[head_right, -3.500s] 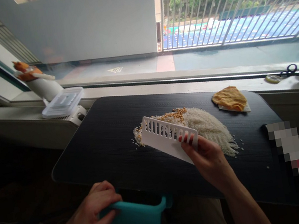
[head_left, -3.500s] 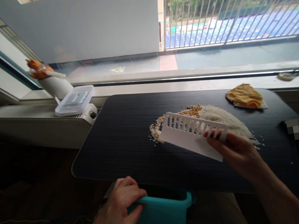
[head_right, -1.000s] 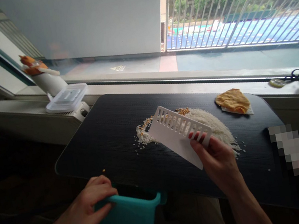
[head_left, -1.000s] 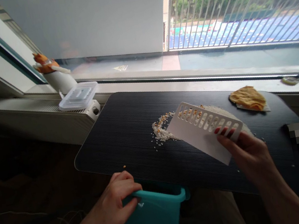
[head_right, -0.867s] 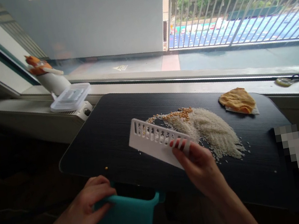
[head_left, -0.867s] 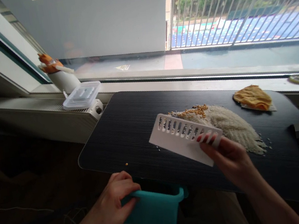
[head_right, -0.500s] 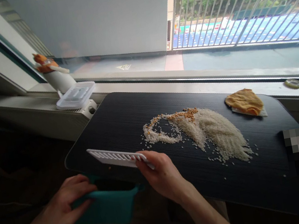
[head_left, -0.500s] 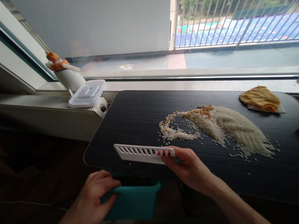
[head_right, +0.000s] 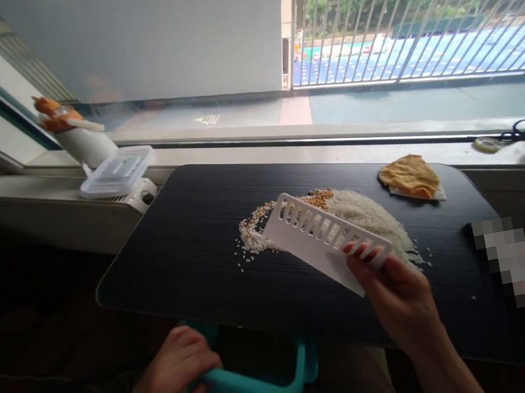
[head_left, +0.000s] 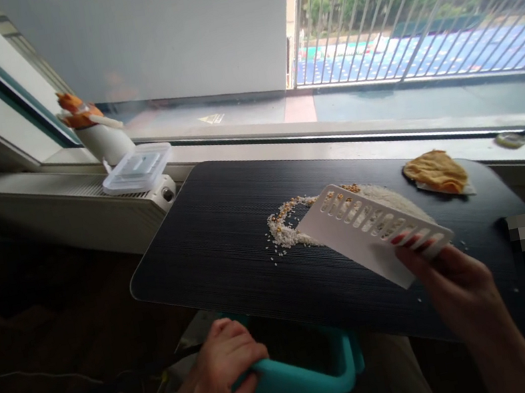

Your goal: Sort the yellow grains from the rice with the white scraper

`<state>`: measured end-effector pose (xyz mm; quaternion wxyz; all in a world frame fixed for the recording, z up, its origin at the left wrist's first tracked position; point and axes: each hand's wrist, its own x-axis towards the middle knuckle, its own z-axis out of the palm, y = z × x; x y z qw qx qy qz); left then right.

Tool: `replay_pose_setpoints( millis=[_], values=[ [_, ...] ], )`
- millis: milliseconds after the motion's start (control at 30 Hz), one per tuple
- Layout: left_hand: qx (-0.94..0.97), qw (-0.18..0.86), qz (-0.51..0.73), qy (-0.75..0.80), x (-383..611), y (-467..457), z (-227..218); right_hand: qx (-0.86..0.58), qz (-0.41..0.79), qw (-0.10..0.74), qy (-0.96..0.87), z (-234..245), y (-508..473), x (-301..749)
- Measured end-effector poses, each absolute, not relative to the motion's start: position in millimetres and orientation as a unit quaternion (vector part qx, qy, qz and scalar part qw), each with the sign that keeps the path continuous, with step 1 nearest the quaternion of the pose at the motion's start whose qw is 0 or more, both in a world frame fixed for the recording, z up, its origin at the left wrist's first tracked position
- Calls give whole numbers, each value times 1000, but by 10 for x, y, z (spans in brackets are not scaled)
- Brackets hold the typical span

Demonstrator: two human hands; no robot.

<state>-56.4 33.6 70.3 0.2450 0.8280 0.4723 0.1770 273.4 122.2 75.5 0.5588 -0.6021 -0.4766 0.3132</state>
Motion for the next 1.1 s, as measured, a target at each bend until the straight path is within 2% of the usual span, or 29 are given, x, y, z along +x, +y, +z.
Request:
replay_pose_setpoints(
  millis=[400, 567, 700, 833, 933, 1100],
  values=[
    [844, 201, 143, 476, -477, 184, 903, -611, 322, 552, -467, 712, 1245, 2766],
    [840, 274, 89, 460, -488, 79, 876, -593, 341, 560, -468, 771, 1228, 2737],
    [851, 229, 114, 459, -535, -179, 657, -576, 338, 579, -468, 836, 1188, 2689],
    [878, 136, 156, 432, -467, -307, 507, -562, 326, 583, -487, 860, 1157, 2651],
    [897, 122, 116, 409, -354, -224, 527, -565, 323, 576, -494, 866, 1144, 2650],
    [892, 111, 145, 413, -280, -143, 709, -604, 293, 553, -494, 848, 1162, 2776]
  ],
)
